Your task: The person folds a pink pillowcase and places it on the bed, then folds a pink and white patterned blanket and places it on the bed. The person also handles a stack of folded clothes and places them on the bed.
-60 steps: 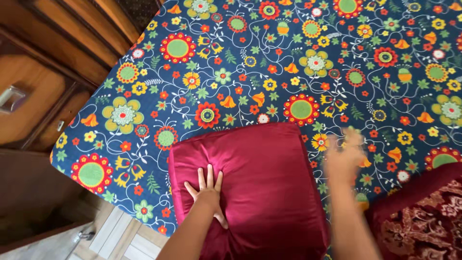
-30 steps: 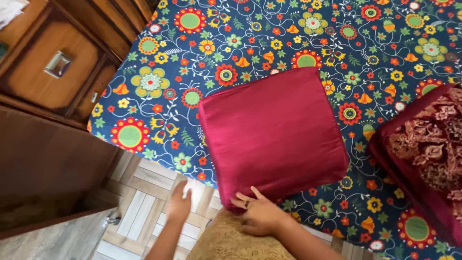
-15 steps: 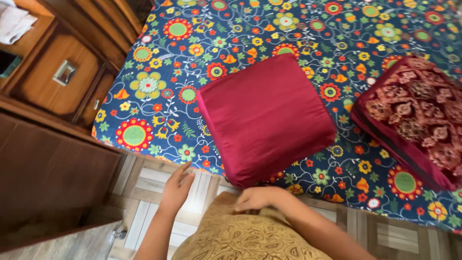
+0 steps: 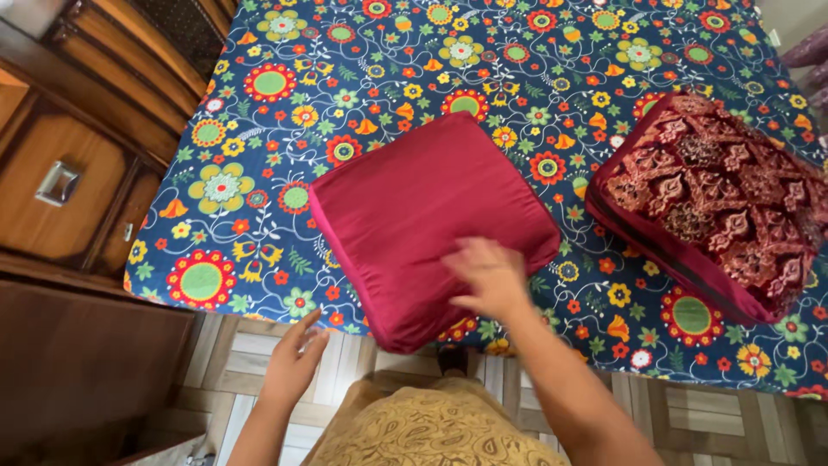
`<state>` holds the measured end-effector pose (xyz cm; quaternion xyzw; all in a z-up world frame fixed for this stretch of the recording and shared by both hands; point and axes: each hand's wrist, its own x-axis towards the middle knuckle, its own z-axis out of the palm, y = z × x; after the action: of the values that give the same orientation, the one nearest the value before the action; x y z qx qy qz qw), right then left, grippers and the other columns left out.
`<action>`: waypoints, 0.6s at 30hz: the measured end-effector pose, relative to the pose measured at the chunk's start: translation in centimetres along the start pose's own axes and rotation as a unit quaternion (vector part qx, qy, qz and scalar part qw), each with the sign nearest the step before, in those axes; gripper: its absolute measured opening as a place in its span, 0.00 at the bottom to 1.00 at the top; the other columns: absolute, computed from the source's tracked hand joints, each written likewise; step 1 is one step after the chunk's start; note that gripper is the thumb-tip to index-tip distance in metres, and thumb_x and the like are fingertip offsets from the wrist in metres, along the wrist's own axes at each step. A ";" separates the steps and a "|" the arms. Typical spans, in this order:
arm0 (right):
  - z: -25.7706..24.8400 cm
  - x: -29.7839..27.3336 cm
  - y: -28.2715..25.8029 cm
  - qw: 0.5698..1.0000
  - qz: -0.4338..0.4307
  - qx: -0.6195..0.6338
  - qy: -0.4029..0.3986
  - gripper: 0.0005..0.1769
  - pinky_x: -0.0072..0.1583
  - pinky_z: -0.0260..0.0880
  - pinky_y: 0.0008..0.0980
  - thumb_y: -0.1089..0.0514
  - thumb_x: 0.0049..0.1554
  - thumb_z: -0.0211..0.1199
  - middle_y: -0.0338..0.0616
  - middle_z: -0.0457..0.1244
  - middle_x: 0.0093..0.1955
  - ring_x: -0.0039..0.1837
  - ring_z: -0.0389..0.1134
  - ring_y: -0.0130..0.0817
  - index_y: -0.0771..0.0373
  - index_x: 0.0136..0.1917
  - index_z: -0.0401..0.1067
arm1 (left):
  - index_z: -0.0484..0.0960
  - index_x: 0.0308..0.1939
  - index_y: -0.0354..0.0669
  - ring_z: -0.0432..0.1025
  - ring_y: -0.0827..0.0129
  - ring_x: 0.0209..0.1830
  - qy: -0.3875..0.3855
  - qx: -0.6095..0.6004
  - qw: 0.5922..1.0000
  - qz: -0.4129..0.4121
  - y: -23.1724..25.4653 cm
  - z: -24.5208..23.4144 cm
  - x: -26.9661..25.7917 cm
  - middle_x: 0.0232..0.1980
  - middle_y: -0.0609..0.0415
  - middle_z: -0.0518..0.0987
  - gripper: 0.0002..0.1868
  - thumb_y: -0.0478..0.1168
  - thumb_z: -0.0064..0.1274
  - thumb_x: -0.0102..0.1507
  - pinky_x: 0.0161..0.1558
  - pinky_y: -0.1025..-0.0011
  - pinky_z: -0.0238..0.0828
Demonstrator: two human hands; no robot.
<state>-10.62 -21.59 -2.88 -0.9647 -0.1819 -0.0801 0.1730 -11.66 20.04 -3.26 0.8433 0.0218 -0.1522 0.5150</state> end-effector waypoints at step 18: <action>0.8 8.9 1.0 0.988 0.056 -0.015 -0.145 0.63 0.71 0.30 0.81 0.22 0.44 0.65 0.57 0.32 0.84 0.83 0.29 0.60 0.57 0.80 0.47 | 0.67 0.72 0.43 0.77 0.58 0.61 0.091 -0.026 0.995 -0.002 7.4 11.1 7.5 0.67 0.45 0.77 0.35 0.44 0.58 0.62 0.61 0.65 0.73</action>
<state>-2.00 -19.31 -1.97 -0.9773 -0.1491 0.0675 0.1349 -5.68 5.96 -3.68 0.8399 0.0741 -0.0747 0.5325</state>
